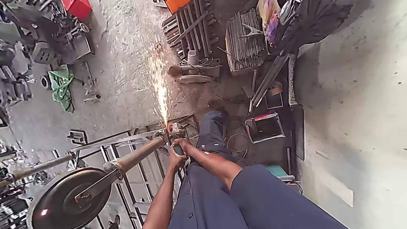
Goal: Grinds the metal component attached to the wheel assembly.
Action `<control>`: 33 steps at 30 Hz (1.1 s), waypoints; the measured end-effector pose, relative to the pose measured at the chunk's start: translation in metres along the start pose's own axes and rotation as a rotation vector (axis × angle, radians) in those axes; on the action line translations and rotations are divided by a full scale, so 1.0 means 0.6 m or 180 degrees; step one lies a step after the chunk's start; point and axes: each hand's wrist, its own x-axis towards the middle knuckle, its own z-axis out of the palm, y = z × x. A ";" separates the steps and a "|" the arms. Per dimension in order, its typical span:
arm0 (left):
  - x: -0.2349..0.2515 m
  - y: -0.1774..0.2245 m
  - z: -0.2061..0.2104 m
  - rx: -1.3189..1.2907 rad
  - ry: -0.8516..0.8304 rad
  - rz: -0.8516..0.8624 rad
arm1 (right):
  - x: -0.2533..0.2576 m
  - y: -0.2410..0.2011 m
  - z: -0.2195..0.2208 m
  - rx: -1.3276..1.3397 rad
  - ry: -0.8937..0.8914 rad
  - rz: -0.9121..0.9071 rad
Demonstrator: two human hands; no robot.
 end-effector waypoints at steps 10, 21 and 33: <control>-0.001 0.018 0.001 -0.0055 -0.0052 -0.0147 | -0.002 -0.020 0.004 0.0079 0.0142 0.0344; -0.092 0.076 0.007 -0.1051 0.0025 0.0264 | -0.111 -0.089 0.019 -0.0775 0.0201 -0.0354; -0.098 0.135 0.041 -0.3914 0.0252 0.0272 | -0.112 -0.186 0.106 -0.3428 0.0469 -0.0351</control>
